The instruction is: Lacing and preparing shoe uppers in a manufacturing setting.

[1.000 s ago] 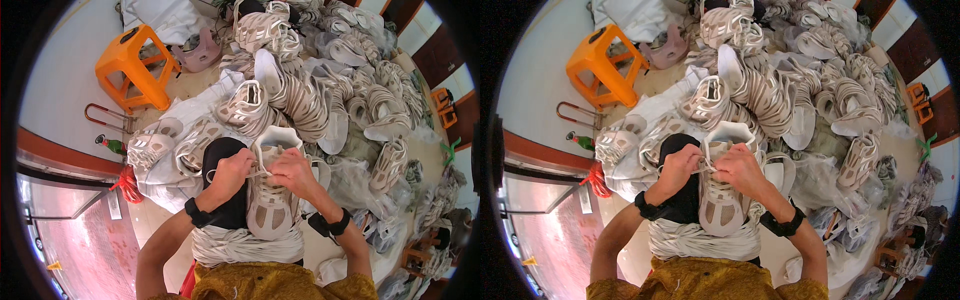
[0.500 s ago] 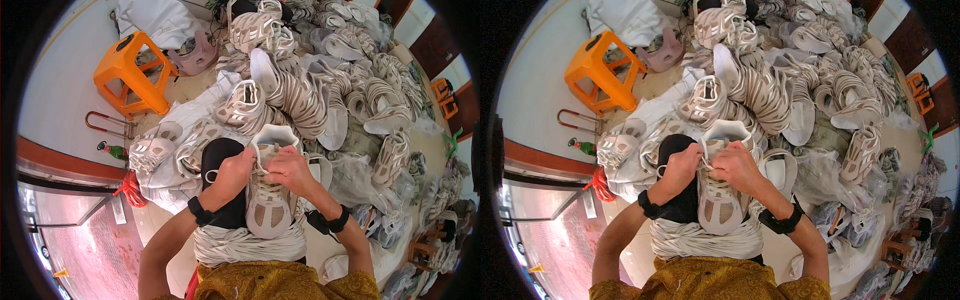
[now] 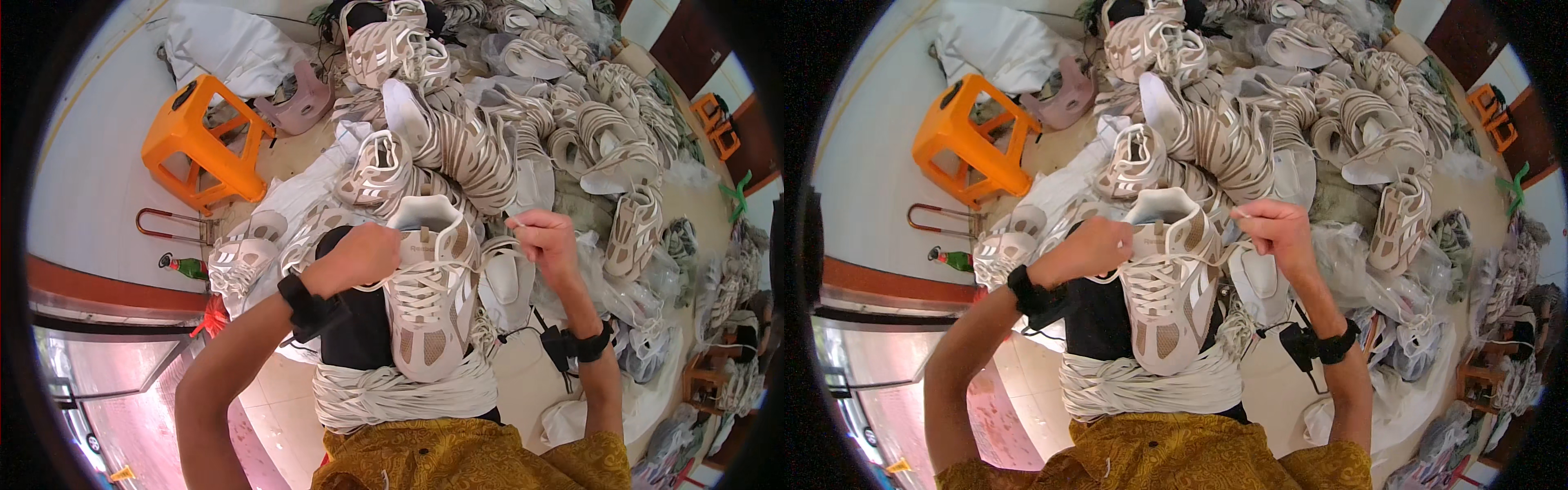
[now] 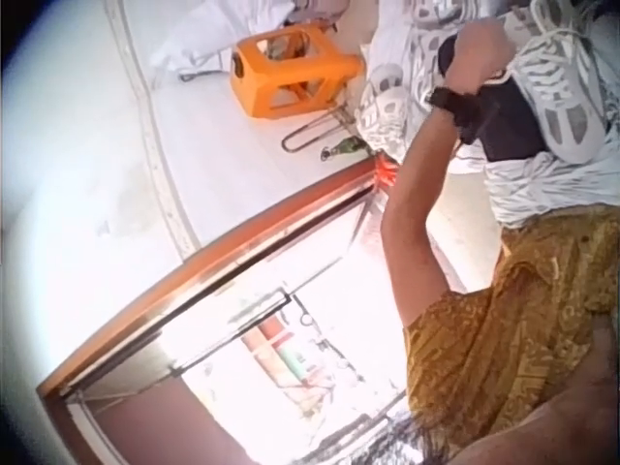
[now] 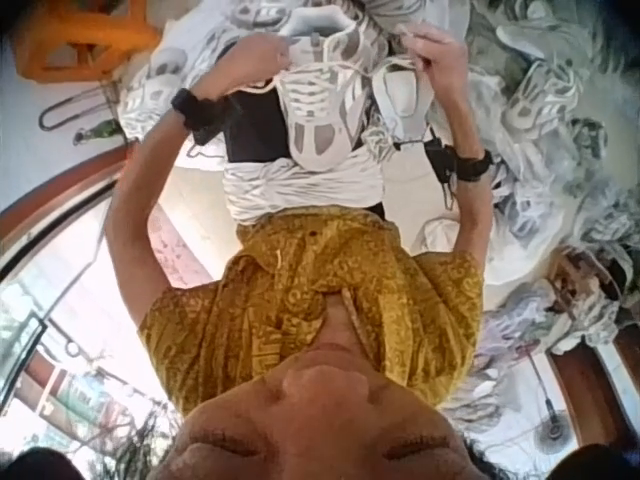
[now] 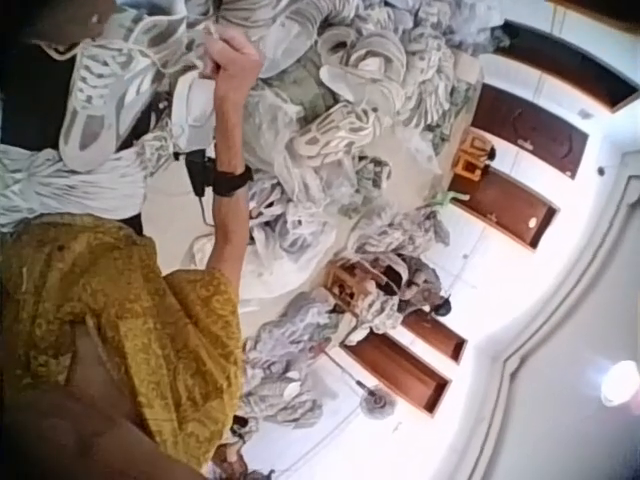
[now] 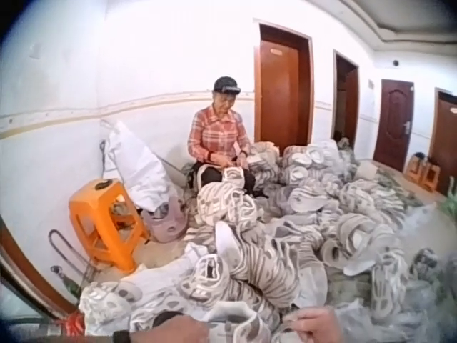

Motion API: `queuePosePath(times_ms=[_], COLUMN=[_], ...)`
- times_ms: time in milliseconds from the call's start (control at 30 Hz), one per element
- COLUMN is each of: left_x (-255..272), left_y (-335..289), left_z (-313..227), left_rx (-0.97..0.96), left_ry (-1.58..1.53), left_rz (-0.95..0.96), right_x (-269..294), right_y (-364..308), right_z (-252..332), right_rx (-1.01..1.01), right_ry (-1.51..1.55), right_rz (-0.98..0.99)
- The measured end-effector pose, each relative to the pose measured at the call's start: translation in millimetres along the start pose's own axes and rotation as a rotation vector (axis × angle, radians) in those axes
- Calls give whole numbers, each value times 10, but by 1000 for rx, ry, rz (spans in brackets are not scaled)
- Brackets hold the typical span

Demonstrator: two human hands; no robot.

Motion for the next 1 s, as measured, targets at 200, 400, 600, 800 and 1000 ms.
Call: queuePosePath(times_ms=[200, 400, 600, 800, 1000], left_x=[-90, 69, 312, -190, -174], left_y=[-13, -149, 45, 241, 284], left_z=[-140, -597, -437, -273, -331], left_rx=[36, -390, 29, 102, 74], left_ry=[167, 575, -285, -165, -301], left_rz=[64, -245, -332, -133, -219], right_x=[-171, -660, -673, -847, -968], right_y=[-10, -42, -17, -69, -128], right_z=[-76, -86, -288, -225, -264], right_rx=[156, 533, 584, 747, 865], right_ry=[-384, -732, -838, -1123, -1334], right_rz=[119, 147, 79, 32, 64])
Point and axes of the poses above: each hand's wrist, its own y-axis towards the middle knuckle, its own x-axis out of the back of the hand, z = x × y, the point moved 7 cm from there along y, towards the middle knuckle, and after that the axes turned 2 degrees about z, right-handed, at the moved point
